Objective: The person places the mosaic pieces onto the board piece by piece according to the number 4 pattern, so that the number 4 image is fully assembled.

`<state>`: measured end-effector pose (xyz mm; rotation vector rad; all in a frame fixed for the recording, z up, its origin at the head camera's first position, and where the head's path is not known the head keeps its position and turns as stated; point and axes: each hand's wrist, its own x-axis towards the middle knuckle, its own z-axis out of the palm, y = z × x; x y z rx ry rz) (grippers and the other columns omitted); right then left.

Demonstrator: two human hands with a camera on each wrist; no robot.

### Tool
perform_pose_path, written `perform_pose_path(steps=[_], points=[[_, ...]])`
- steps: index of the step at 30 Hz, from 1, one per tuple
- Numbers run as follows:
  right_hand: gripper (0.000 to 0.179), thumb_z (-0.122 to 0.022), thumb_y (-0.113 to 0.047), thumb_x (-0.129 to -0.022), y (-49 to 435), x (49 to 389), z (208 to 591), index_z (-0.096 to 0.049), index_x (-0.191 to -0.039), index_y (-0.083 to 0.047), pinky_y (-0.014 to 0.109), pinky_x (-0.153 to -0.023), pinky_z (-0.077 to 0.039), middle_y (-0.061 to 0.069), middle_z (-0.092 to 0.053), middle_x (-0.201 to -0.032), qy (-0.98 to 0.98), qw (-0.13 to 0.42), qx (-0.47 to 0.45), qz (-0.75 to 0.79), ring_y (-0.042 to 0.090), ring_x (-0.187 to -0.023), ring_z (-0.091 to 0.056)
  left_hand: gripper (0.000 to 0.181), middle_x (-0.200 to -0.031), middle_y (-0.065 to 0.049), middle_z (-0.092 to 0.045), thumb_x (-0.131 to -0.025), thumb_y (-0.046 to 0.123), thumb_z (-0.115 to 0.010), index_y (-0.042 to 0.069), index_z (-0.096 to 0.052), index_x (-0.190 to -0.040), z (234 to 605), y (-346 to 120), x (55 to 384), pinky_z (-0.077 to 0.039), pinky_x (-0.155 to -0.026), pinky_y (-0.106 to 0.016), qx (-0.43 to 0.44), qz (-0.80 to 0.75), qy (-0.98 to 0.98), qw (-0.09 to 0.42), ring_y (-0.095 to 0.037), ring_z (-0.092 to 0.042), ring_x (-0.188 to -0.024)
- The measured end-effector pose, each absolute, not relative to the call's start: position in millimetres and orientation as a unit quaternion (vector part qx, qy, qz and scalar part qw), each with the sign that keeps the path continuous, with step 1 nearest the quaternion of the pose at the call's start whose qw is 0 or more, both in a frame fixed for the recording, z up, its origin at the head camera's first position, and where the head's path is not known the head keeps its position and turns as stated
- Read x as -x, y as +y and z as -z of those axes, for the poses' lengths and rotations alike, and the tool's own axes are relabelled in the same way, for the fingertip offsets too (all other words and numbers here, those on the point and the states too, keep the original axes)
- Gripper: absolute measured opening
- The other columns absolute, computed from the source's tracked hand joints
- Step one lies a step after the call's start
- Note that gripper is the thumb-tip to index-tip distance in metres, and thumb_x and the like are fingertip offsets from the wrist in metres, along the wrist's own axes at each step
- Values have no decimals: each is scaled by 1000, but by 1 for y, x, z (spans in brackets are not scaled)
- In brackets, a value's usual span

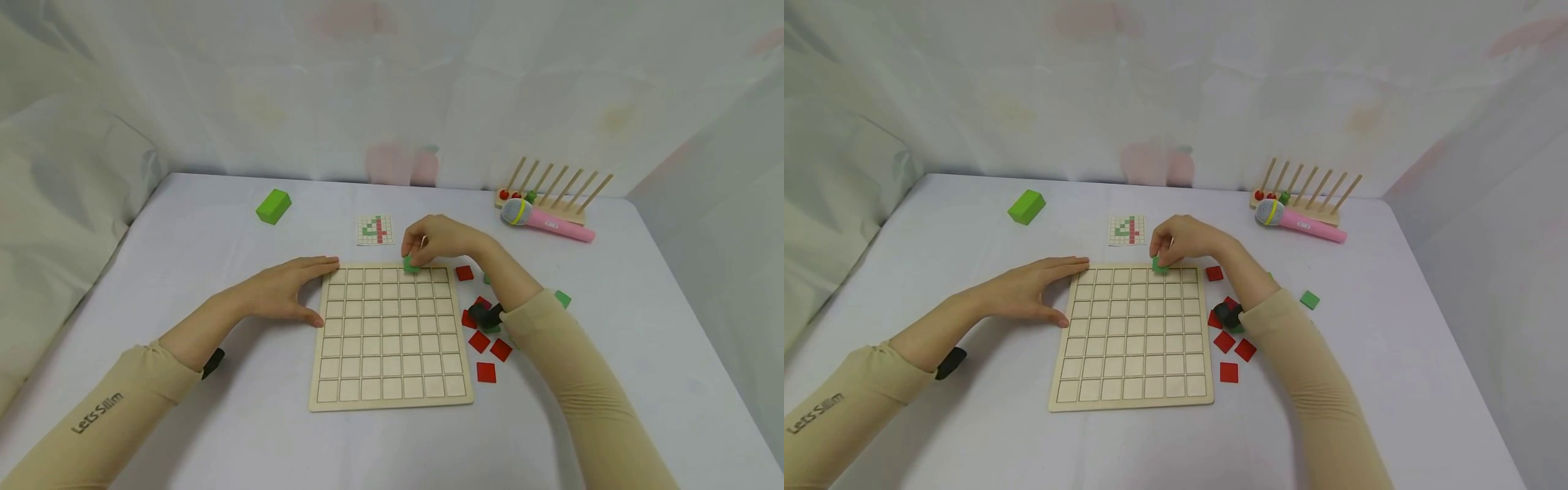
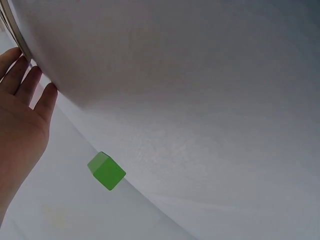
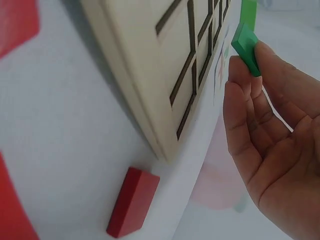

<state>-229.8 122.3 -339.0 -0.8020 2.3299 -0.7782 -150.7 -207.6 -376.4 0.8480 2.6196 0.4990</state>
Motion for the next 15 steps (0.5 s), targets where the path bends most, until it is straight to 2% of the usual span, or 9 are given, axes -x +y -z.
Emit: perform_pose_path(steps=[15], points=[[11, -72, -11, -85, 109, 229, 346, -71, -96, -14, 26, -73, -47, -1, -62, -81, 864, 296, 302, 272, 15, -79, -56, 109, -163, -6, -31, -68, 56, -84, 16, -33, -155, 376, -208, 150, -30, -122, -54, -295, -180, 922, 173, -31, -30, -151]])
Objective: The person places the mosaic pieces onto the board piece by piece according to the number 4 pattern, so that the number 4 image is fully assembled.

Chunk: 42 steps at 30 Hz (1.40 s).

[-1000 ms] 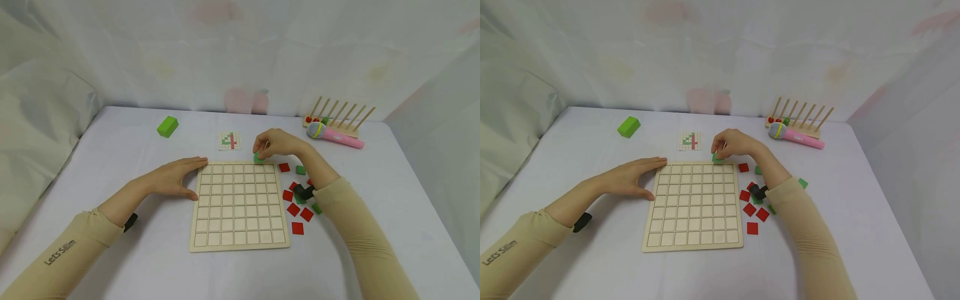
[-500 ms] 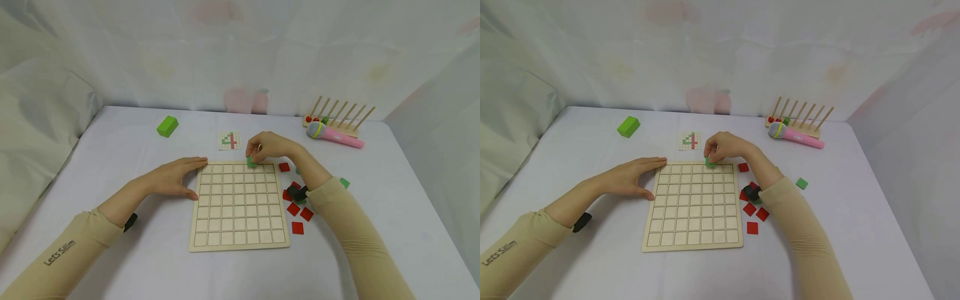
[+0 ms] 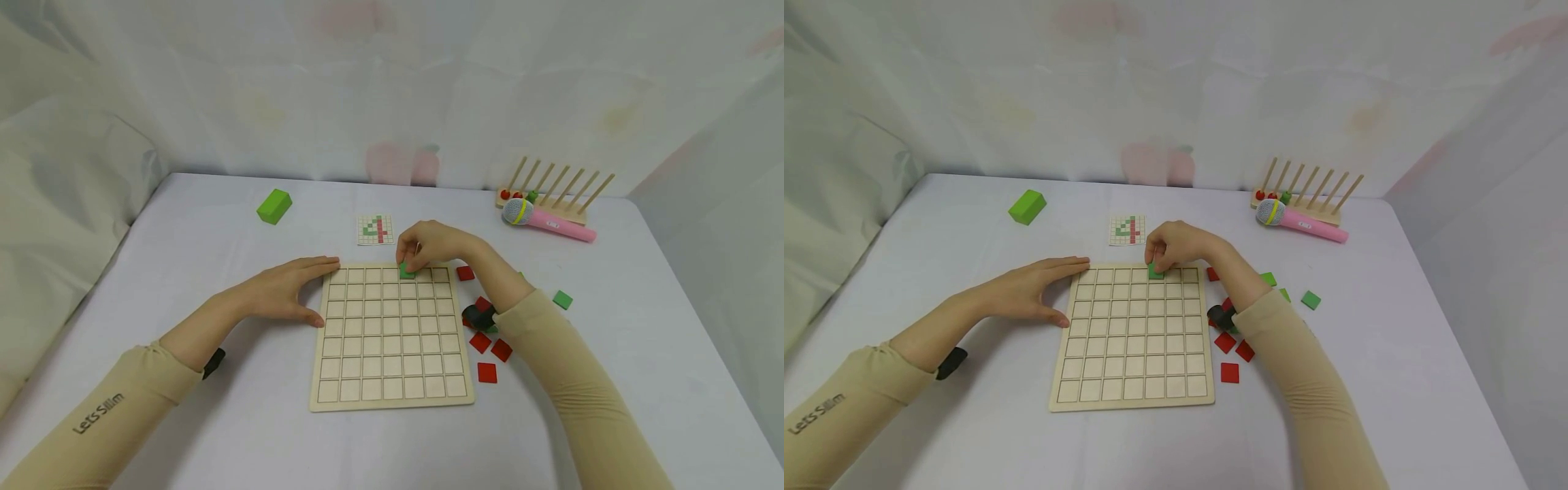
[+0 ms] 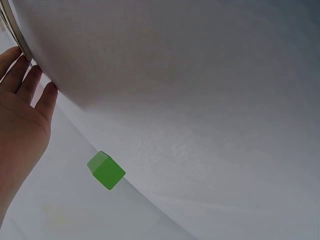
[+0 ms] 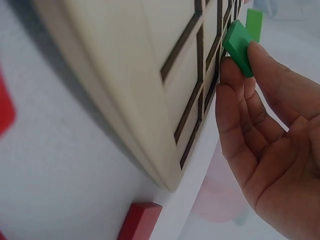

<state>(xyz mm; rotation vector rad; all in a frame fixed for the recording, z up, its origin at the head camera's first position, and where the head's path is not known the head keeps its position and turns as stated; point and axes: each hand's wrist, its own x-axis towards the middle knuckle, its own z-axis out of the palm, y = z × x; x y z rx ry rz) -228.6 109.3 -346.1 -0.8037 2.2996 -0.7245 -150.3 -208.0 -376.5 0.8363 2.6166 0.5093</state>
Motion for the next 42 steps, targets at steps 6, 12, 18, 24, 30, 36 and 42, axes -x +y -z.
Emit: perform_pose_path(steps=[6, 12, 18, 24, 30, 36, 42], points=[[9, -72, -11, -85, 107, 228, 348, -71, -94, -15, 27, -70, -43, -2, -59, -76, 866, 302, 293, 270, 14, -74, -51, 108, -164, -6, -30, -67, 55, -85, 15, -35, -154, 377, -208, 150, -28, -123, -53, -296, -182, 922, 173, -31, -29, -152], [9, -74, -13, -85, 106, 226, 349, -71, -93, -16, 27, -72, -44, -2, -61, -78, 868, 302, 292, 265, 14, -76, -53, 107, -164, -5, -30, -68, 54, -85, 16, -35, -155, 377, -208, 149, -29, -123, -53, -292, -183, 923, 173, -30, -29, -151], [9, -74, -13, -86, 105, 226, 348, -70, -94, -15, 28, -74, -45, -1, -63, -80, 869, 310, 284, 262, 15, -77, -55, 108, -164, -4, -30, -68, 54, -85, 17, -33, -155, 379, -209, 150, -28, -124, -52, -291, -184, 923, 174, -30, -29, -152], [9, -74, -13, -86, 105, 226, 349, -70, -94, -14, 28, -76, -45, -1, -63, -80, 869, 315, 279, 258, 15, -77, -55, 108, -164, -5, -30, -68, 55, -85, 16, -34, -155, 379, -208, 150, -28, -123, -52, -295, -182, 922, 173, -30, -29, -152], [9, -74, -13, -86, 105, 226, 348, -70, -94, -14, 28, -76, -45, -2, -63, -80, 871, 313, 281, 255, 14, -77, -55, 108, -164, -6, -30, -68, 54, -84, 16, -34, -155, 379, -209, 150, -27, -123, -52, -298, -183, 921, 171, -30, -29, -152], [8, -74, -13, -86, 105, 227, 348, -70, -93, -14, 28, -76, -45, -2, -62, -79, 872, 312, 284, 250, 14, -77, -54, 108, -164, -5, -30, -68, 56, -84, 17, -33, -155, 379, -209, 150, -27, -124, -52, -299, -185, 920, 172, -30, -28, -152], [7, -73, -12, -87, 104, 226, 347, -69, -93, -13, 27, -73, -43, -2, -59, -77, 873, 310, 286, 246, 14, -75, -52, 109, -164, -6, -30, -68, 56, -84, 16, -32, -155, 379, -208, 151, -27, -123, -53, -296, -184, 921, 175, -31, -28, -152]])
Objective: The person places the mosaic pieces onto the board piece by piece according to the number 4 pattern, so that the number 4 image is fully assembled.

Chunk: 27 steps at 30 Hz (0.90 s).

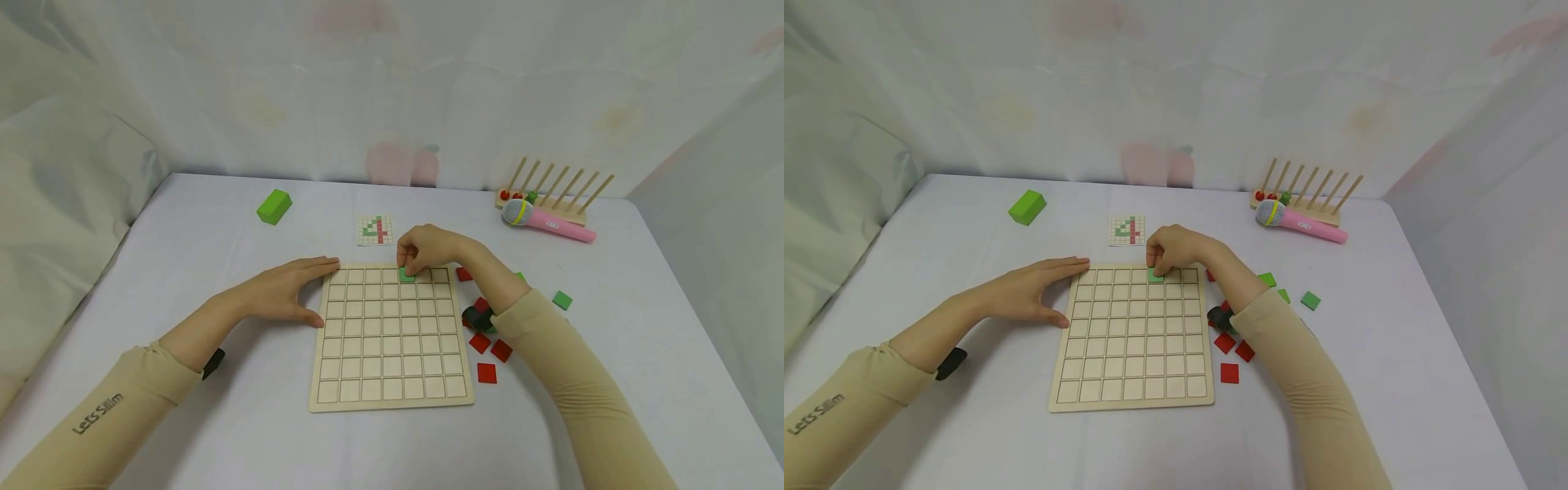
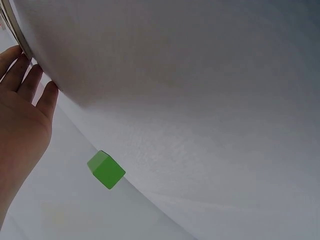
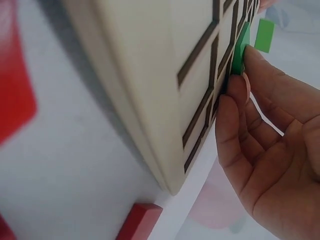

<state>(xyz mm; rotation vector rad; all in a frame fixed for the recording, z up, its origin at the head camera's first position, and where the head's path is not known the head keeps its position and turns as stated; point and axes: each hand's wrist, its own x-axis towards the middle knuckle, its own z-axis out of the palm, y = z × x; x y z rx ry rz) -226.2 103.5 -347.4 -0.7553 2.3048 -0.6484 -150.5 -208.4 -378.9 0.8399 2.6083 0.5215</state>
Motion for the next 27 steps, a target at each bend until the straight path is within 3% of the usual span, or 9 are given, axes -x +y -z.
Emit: perform_pose_path(steps=[13, 27], points=[[14, -72, -18, -88, 115, 228, 342, -69, -100, -13, 28, -74, -45, 1, -61, -86, 885, 273, 297, 232, 16, -83, -54, 107, -163, -7, -32, -68, 53, -85, 13, -35, -154, 378, -207, 150, -28, -123, -52, -302, -181, 921, 168, -31, -30, -151], [14, -71, -15, -89, 183, 229, 337, -69, -102, -11, 29, -76, -50, 5, -67, -94, 904, 255, 239, 245, 18, -88, -63, 108, -163, -8, -32, -69, 54, -84, 14, -33, -155, 379, -207, 152, -28, -123, -53, -300, -185, 920, 174, -32, -29, -151]])
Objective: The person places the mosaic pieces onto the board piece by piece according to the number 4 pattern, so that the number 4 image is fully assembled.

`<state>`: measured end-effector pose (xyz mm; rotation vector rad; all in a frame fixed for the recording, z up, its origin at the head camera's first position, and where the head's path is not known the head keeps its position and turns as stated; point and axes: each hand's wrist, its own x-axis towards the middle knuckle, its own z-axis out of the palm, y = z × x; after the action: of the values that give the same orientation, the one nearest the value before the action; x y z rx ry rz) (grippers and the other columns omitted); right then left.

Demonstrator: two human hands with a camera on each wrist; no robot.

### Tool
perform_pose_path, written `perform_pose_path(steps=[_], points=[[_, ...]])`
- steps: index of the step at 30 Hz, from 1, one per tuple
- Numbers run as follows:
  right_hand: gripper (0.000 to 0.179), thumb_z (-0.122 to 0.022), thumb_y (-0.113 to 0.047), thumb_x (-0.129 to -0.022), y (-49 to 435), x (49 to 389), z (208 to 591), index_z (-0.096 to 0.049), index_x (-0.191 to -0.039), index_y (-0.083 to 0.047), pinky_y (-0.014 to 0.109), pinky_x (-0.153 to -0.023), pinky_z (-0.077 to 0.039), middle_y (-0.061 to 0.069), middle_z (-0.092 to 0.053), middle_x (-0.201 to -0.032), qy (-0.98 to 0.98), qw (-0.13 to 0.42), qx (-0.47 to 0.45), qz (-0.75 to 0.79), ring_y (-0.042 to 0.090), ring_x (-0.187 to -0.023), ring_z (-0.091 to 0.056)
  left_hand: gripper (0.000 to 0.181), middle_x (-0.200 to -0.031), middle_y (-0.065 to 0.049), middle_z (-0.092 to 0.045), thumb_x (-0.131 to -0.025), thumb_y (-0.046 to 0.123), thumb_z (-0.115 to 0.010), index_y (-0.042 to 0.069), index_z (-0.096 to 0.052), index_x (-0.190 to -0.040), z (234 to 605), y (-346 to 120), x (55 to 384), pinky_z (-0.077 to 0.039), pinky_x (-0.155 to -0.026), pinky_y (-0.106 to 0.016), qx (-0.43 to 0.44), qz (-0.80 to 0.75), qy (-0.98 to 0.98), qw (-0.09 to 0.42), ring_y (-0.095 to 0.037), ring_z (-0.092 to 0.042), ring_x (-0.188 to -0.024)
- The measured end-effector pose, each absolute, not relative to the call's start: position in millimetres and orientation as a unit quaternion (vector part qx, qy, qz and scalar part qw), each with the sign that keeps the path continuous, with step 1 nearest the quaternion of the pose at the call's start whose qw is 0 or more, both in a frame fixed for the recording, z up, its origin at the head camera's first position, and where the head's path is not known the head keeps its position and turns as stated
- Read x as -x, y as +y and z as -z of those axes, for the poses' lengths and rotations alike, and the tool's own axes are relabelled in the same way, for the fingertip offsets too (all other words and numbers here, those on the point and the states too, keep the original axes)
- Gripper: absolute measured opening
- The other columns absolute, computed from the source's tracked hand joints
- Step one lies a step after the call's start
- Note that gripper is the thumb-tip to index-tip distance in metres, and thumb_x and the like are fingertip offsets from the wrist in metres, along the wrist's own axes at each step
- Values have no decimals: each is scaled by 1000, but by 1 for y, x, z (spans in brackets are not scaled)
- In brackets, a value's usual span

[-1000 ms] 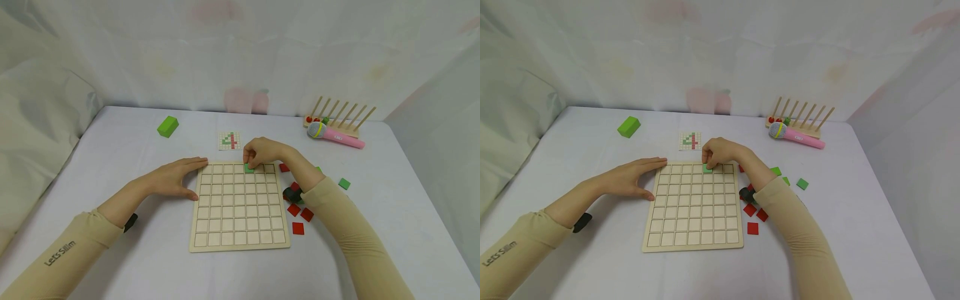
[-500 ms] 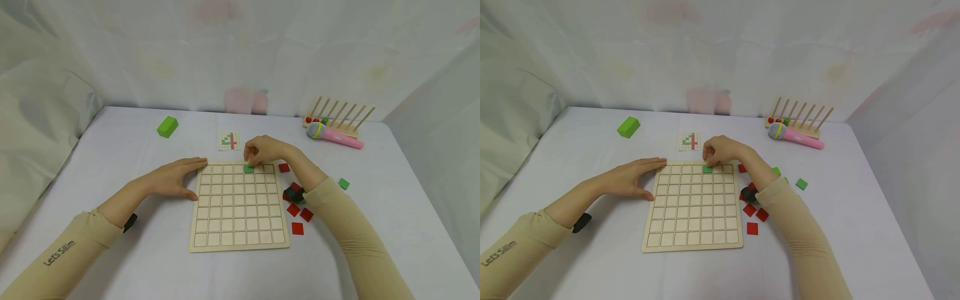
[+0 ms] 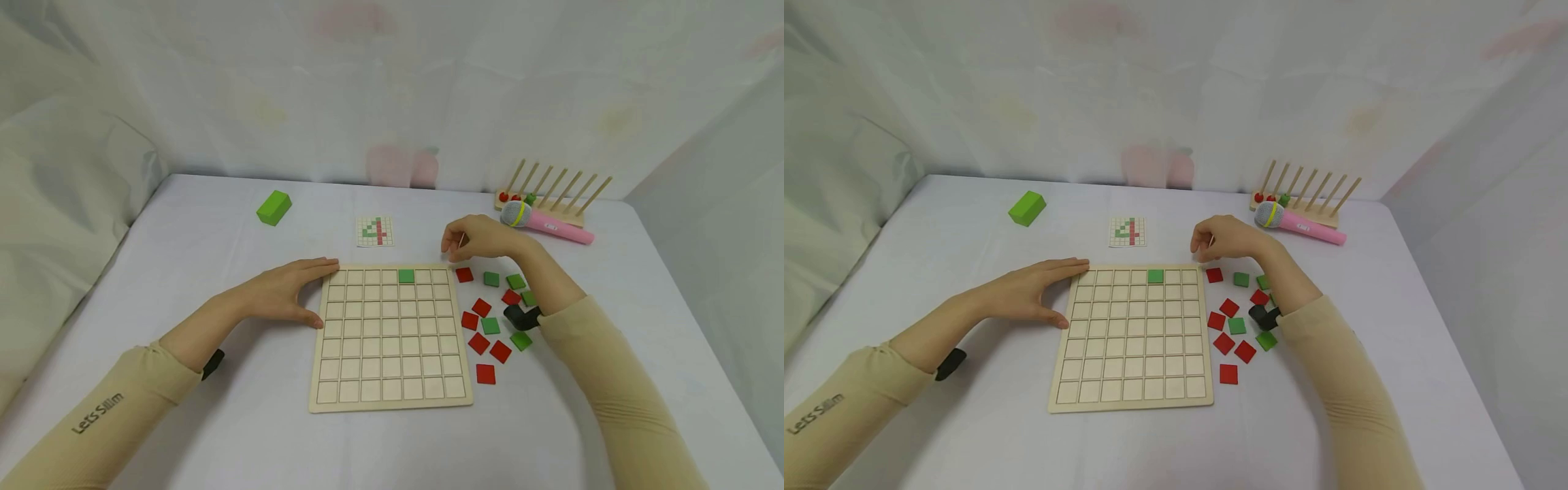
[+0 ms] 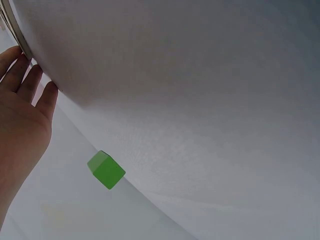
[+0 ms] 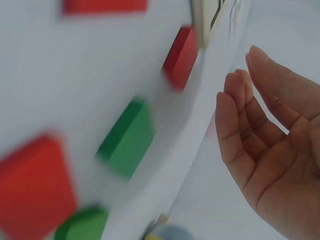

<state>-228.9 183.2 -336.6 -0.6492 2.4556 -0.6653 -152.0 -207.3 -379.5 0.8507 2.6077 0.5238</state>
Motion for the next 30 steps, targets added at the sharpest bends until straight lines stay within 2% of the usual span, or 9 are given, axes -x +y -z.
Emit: perform_pose_path(steps=[10, 14, 20, 30], points=[[14, -70, -11, -90, 232, 226, 343, -70, -103, -8, 30, -84, -53, 8, -70, -98, 895, 266, 240, 265, 19, -92, -63, 108, -163, -8, -32, -69, 54, -84, 13, -34, -155, 379, -209, 150, -29, -122, -53, -305, -189, 919, 167, -32, -31, -151], [15, -69, -9, -89, 244, 226, 346, -70, -104, -9, 27, -82, -53, 8, -71, -100, 889, 286, 239, 267, 19, -91, -61, 108, -163, -6, -31, -69, 54, -84, 14, -34, -155, 379, -208, 151, -28, -123, -52, -300, -190, 919, 171, -30, -30, -151], [25, -59, 2, -86, 251, 227, 348, -71, -104, -10, 25, -77, -52, 9, -69, -98, 877, 322, 230, 272, 19, -88, -58, 108, -164, -5, -31, -69, 54, -84, 15, -33, -155, 379, -208, 151, -28, -123, -52, -297, -188, 920, 173, -30, -29, -152], [31, -61, 8, -82, 255, 224, 351, -73, -104, -10, 24, -72, -48, 11, -61, -96, 864, 349, 239, 274, 22, -91, -51, 107, -163, -6, -31, -69, 54, -84, 15, -34, -155, 378, -207, 150, -28, -123, -52, -300, -189, 920, 169, -30, -29, -152]])
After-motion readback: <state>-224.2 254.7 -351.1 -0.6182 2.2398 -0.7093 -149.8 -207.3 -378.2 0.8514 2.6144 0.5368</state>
